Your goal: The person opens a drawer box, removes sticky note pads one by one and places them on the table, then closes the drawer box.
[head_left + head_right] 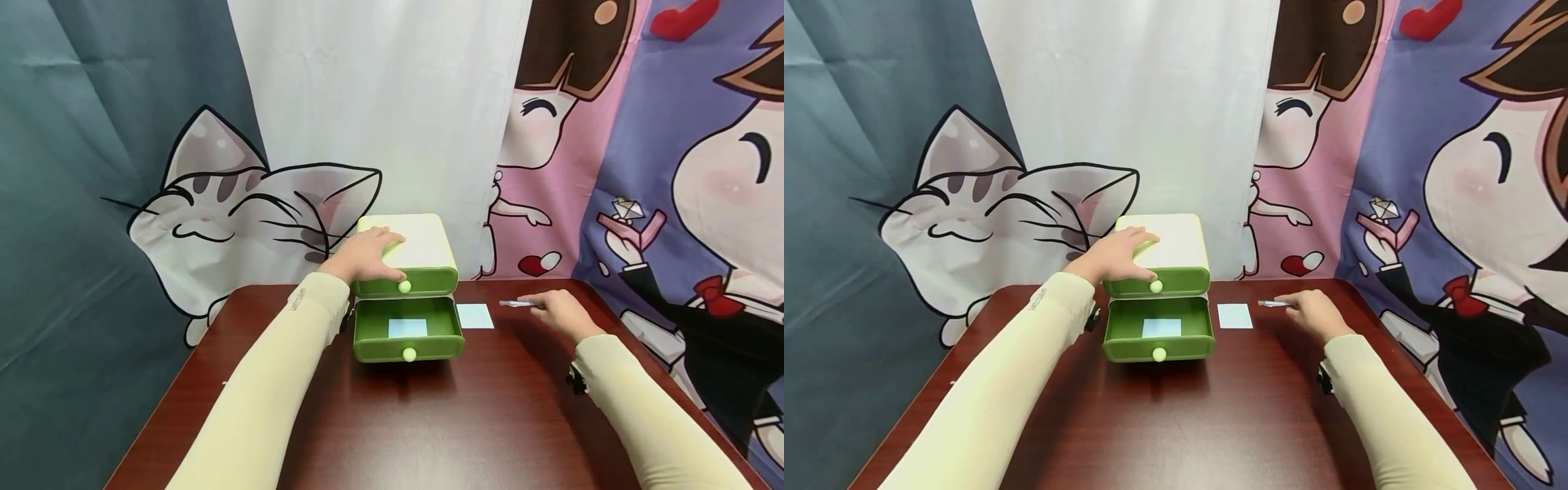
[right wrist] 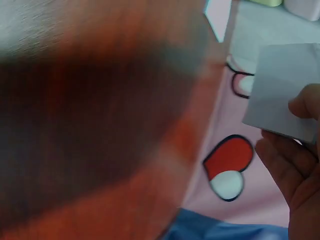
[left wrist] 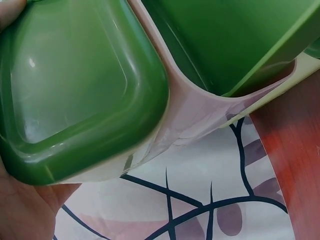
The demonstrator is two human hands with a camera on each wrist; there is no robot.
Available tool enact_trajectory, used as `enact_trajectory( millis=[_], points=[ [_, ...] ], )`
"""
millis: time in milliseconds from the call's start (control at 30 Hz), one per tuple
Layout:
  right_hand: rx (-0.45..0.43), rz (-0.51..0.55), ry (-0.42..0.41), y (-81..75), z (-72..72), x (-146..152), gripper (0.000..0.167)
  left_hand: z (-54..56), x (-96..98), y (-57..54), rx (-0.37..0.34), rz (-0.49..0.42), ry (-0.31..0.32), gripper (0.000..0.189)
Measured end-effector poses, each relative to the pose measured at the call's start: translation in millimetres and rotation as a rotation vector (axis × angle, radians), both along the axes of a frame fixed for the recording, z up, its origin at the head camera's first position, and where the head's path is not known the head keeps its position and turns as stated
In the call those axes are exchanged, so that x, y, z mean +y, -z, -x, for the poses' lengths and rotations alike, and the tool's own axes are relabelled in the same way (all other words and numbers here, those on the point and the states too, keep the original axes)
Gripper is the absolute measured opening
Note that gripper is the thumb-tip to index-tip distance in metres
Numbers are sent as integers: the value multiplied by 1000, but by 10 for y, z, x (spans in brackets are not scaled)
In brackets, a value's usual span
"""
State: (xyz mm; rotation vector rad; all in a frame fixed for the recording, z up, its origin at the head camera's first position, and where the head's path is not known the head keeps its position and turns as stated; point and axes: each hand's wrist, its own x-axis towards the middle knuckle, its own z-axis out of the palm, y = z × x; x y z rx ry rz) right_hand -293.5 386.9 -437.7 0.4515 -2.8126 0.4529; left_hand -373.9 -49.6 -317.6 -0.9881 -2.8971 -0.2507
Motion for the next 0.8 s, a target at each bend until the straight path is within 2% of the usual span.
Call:
enact_trajectory(
  millis=[233, 500, 800],
  points=[
    [11, -61, -5, 271, 17, 105, 29, 12, -9, 51, -12, -17, -3, 89],
    [-3, -111, -42, 470, -28, 148, 32, -2, 3, 32, -4, -18, 5, 88],
    [-107, -131, -64, 594, -29, 167, 31, -24, 2, 8, 3, -29, 8, 88]
  ],
)
